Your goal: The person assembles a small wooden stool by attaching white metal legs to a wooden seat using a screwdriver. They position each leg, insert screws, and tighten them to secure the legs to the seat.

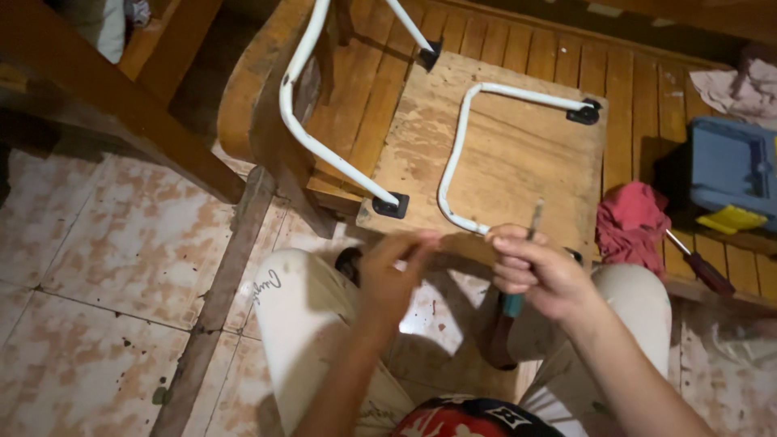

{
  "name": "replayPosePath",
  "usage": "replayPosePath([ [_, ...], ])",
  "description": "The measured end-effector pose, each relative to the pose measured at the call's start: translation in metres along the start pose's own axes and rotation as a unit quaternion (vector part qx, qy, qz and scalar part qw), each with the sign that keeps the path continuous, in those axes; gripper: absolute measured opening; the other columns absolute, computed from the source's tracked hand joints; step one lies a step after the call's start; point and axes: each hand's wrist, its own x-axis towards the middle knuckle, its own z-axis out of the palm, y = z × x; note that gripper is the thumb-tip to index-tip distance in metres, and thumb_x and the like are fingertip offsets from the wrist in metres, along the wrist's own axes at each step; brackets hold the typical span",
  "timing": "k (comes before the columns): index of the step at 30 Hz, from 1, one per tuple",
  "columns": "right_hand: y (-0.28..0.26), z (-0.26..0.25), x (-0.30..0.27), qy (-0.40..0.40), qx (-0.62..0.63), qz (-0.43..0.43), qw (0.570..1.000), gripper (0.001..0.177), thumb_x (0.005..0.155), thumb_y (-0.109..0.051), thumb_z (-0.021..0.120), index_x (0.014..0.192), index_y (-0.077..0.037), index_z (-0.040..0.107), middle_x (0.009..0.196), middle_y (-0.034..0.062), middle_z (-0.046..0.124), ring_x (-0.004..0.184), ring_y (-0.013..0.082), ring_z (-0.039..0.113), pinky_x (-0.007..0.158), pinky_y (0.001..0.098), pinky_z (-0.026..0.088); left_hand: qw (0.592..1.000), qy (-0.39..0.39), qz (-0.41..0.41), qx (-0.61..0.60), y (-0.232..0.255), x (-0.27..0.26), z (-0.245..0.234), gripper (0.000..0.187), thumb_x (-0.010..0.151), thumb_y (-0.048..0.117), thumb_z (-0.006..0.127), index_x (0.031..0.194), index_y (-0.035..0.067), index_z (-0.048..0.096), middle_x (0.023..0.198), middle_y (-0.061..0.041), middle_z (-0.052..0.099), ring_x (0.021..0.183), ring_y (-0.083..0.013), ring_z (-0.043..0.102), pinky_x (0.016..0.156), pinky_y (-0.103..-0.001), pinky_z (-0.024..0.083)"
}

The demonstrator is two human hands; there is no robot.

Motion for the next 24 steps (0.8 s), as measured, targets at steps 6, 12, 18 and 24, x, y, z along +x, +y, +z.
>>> replayPosePath([
  [6, 0.001, 0.028, -0.017, 0.061, -0.178, -0.082, 0.979, 0.016, 0.091, -0.004, 0.068, 0.106, 0.001, 0.071, 0.062, -0.0031, 0.053, 0.045, 0.0046, 0.033, 0.042, 0.0237, 0.024, 0.924, -0.110, -0.187, -0.315, 0.044, -0.003, 0.027, 0.022, 0.093, 0.005, 0.073, 0.113, -0.006, 0.072, 0.095, -0.009, 0.075, 0.084, -0.0132, 0.069, 0.078, -0.027, 0.056],
  [12, -0.005, 0.045, -0.046, 0.157, -0.372, -0.151, 0.902, 0.028, 0.088, -0.010, 0.076, 0.115, -0.003, 0.072, 0.073, -0.0052, 0.048, 0.059, 0.0050, 0.043, 0.049, 0.0214, 0.032, 0.881, -0.172, -0.241, -0.370, 0.038, -0.003, 0.037, 0.032, 0.094, 0.003, 0.070, 0.123, -0.006, 0.063, 0.100, -0.009, 0.072, 0.086, -0.0133, 0.067, 0.082, -0.028, 0.056],
  [18, -0.003, 0.062, -0.097, 0.137, -0.430, -0.257, 0.855, 0.034, 0.097, -0.008, 0.056, 0.130, -0.005, 0.059, 0.106, -0.0031, 0.069, 0.079, 0.0095, 0.061, 0.073, 0.0270, 0.054, 0.760, -0.174, -0.288, -0.556, 0.039, -0.010, 0.043, 0.028, 0.104, 0.014, 0.062, 0.127, -0.002, 0.064, 0.103, -0.007, 0.066, 0.097, -0.0153, 0.064, 0.090, -0.029, 0.052],
  [24, 0.020, 0.084, -0.139, 0.222, -0.605, -0.210, 0.735, 0.046, 0.094, -0.018, 0.065, 0.140, -0.017, 0.059, 0.105, 0.0131, 0.077, 0.093, 0.0184, 0.077, 0.076, 0.0301, 0.058, 0.697, -0.163, -0.323, -0.619, 0.055, -0.025, 0.045, 0.024, 0.105, 0.018, 0.060, 0.126, 0.007, 0.061, 0.111, -0.003, 0.065, 0.107, -0.0165, 0.062, 0.098, -0.033, 0.050],
])
